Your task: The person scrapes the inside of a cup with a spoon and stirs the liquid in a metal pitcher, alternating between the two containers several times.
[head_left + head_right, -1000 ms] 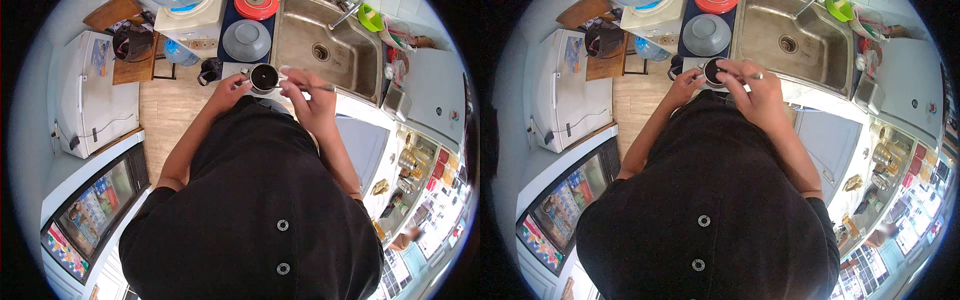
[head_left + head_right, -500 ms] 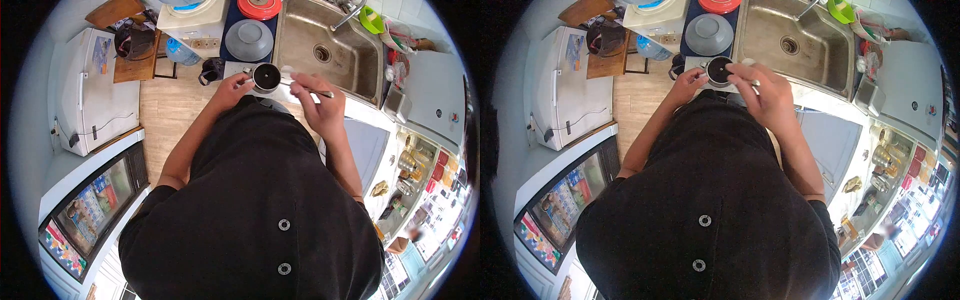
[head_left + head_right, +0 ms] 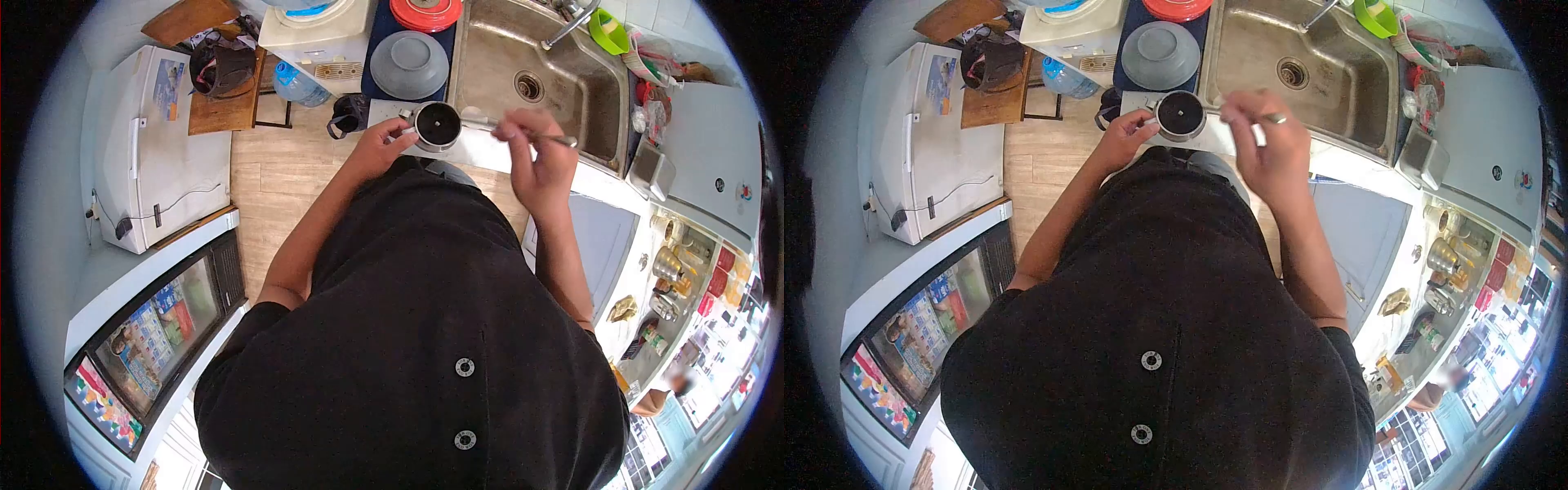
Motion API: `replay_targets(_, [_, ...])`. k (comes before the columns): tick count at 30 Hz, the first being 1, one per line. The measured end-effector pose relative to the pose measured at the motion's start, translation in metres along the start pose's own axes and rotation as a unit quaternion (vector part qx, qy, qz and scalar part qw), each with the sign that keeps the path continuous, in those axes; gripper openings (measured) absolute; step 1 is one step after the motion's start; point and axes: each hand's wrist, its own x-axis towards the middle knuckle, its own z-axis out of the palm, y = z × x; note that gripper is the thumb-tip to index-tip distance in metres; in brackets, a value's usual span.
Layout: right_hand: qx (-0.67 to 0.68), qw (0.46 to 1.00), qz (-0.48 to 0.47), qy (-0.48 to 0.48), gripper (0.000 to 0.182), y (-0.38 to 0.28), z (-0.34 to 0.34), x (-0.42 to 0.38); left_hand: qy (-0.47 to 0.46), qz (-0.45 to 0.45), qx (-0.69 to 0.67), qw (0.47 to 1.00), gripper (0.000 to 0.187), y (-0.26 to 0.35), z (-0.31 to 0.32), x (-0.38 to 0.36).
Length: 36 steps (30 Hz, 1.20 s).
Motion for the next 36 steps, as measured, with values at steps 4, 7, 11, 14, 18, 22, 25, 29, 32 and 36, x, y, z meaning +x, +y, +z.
replay_targets(4, [0.007, 0.994, -0.075, -0.082, 0.021, -0.029, 0.006, 0.006, -0.028, -0.011, 0.002, 1.000, 0.026, 0.004, -0.002, -0.001])
replay_targets(7, [0.046, 0.995, -0.051, -0.075, 0.019, -0.026, 0.020, 0.011, -0.033, -0.008, -0.001, 0.999, 0.026, 0.005, -0.003, 0.000])
replay_targets(11, [0.161, 0.986, 0.033, 0.026, 0.013, -0.007, 0.031, 0.016, 0.000, 0.016, -0.024, 1.000, 0.028, 0.001, 0.001, 0.001])
replay_targets(14, [0.073, 0.996, 0.030, 0.030, 0.010, 0.005, 0.013, 0.011, 0.002, -0.013, -0.017, 1.000, 0.028, 0.002, 0.002, 0.001])
replay_targets(18, [0.001, 1.000, 0.016, -0.014, 0.014, -0.006, -0.002, 0.001, 0.007, 0.000, -0.019, 1.000, 0.029, 0.001, 0.001, 0.000])
replay_targets(22, [0.030, 0.996, -0.038, -0.069, 0.020, -0.023, 0.007, 0.005, 0.004, 0.006, -0.014, 1.000, 0.029, -0.004, 0.002, 0.003])
replay_targets(25, [0.074, 0.994, -0.001, -0.081, 0.019, -0.022, 0.018, 0.011, -0.032, -0.014, -0.014, 0.999, 0.025, -0.002, -0.002, 0.003])
replay_targets(29, [0.185, 0.980, 0.073, 0.016, 0.015, -0.004, 0.025, 0.018, -0.029, -0.030, 0.009, 0.999, 0.026, 0.006, -0.001, 0.001])
replay_targets(32, [0.020, 0.999, 0.035, -0.013, 0.017, 0.007, 0.005, 0.012, 0.006, -0.003, -0.036, 0.999, 0.028, -0.005, 0.003, 0.001])
replay_targets(36, [-0.013, 0.992, -0.071, -0.102, 0.032, -0.006, -0.011, 0.008, 0.011, -0.010, -0.026, 1.000, 0.028, -0.001, 0.004, 0.001])
